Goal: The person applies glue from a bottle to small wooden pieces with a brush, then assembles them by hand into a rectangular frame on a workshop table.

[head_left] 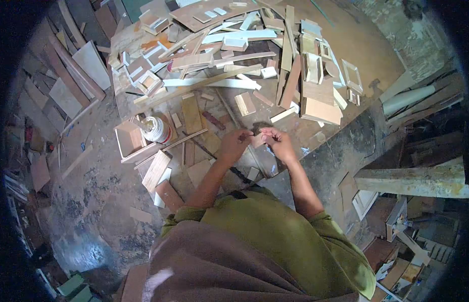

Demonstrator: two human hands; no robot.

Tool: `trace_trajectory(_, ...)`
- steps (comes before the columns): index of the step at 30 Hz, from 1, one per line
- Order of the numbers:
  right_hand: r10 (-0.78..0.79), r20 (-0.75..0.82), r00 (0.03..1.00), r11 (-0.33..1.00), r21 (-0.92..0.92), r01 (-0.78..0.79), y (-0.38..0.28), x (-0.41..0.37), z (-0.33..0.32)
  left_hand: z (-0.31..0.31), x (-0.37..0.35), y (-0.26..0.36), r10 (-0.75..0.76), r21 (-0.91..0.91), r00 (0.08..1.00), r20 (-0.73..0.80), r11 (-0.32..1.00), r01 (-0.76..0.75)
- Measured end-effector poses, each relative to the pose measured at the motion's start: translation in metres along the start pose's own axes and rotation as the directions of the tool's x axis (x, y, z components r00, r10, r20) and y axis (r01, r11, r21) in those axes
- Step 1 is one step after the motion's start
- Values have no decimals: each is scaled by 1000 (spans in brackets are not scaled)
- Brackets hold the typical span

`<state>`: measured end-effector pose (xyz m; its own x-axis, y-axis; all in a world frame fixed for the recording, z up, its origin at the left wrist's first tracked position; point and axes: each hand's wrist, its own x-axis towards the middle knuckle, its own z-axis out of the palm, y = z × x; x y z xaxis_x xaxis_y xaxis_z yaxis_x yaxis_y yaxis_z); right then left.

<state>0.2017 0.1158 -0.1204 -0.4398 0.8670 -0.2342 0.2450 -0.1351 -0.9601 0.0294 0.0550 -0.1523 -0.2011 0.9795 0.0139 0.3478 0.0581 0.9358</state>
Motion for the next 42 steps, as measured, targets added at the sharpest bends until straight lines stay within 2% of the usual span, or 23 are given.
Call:
trace_trajectory(2, -20, 30, 999, 999, -38, 21, 3, -1, 3, 3, 1, -17, -47, 16, 999, 12, 999, 47)
trace_trajectory(5, -75, 67, 995, 996, -51, 79, -1, -7, 11, -14, -5, 9, -81, -171, 988, 129, 980, 103)
trace_trajectory(6, -97, 75, 992, 994, -48, 101, -5, -8, 12, -14, -5, 9, -127, -175, 982, 137, 973, 150)
trace_trajectory(8, -2, 75, 997, 1000, -2, 2, -15, -13, 14, -13, -7, 9, -219, -182, 963, 155, 952, 246)
trace_trajectory(11, 77, 71, 995, 996, -51, -74, -13, -12, 14, -10, 0, -17, -293, -29, 956, 13, 955, 294)
trace_trajectory(12, 92, 65, 994, 992, -88, -86, -11, -10, 13, -15, 2, -6, -295, -4, 955, 28, 955, 295)
trace_trajectory(14, 10, 119, 993, 998, -60, -3, 2, -6, 18, -30, 1, 24, -302, 45, 951, 60, 953, 300)
trace_trajectory(17, -21, 152, 988, 995, -90, 35, 0, -4, 30, -5, 2, -9, 21, -85, 987, -159, 996, -35)
trace_trajectory(18, -16, 154, 988, 993, -113, 34, -2, -3, 32, -8, 2, -7, 17, -100, 993, -113, 995, -28)
trace_trajectory(20, 0, 194, 981, 997, -79, 16, -2, -1, 35, -16, 0, -3, 9, -129, 1000, -22, 992, -12)
trace_trajectory(21, 7, 215, 977, 998, -62, 6, -2, 0, 37, -19, -3, 4, -67, -149, 997, -39, 987, 60)
trace_trajectory(23, 155, 260, 953, 962, 178, -205, -7, -2, 39, -25, -7, 17, -216, -192, 974, -69, 961, 200)
trace_trajectory(24, 220, 297, 929, 907, 289, -307, -9, -4, 41, -25, -7, 15, -196, -133, 975, -102, 974, 182)
trace_trajectory(26, 207, 279, 938, 917, 279, -286, -10, -9, 49, -26, -7, 9, -148, -13, 976, -162, 989, 148)
trace_trajectory(29, 203, 281, 938, 919, 276, -282, -17, -11, 50, -20, -7, -9, -21, 191, 939, -343, 977, 92)
trace_trajectory(32, 184, 200, 962, 933, 273, -235, -13, -7, 38, -23, -5, -47, 157, 376, 960, -233, 925, -60)
trace_trajectory(33, 173, 159, 972, 940, 267, -211, -11, -5, 32, -23, -4, -50, 161, 489, 969, -187, 871, -50)
trace_trajectory(34, 159, 114, 981, 958, 221, -181, -11, -5, 27, -23, -4, -52, 158, 594, 977, -142, 803, -43)
trace_trajectory(36, 123, 32, 992, 984, 124, -126, -12, -4, 14, -20, -3, -53, 101, 527, 985, -141, 850, -12)
trace_trajectory(38, 49, -72, 996, 997, 65, -44, 3, 1, -2, -19, -4, -49, -25, 141, 981, -190, 989, 53)
trace_trajectory(39, 10, -120, 993, 999, 33, -6, 12, 5, -10, -21, -5, -43, -89, 152, 982, -167, 982, 115)
trace_trajectory(41, 77, -147, 986, 981, -168, -102, 27, 12, -31, -26, -6, -30, -214, 172, 969, -122, 957, 233)
trace_trajectory(42, 106, -167, 980, 952, -269, -149, 30, 15, -37, -23, -3, -30, -221, 277, 969, -110, 929, 244)
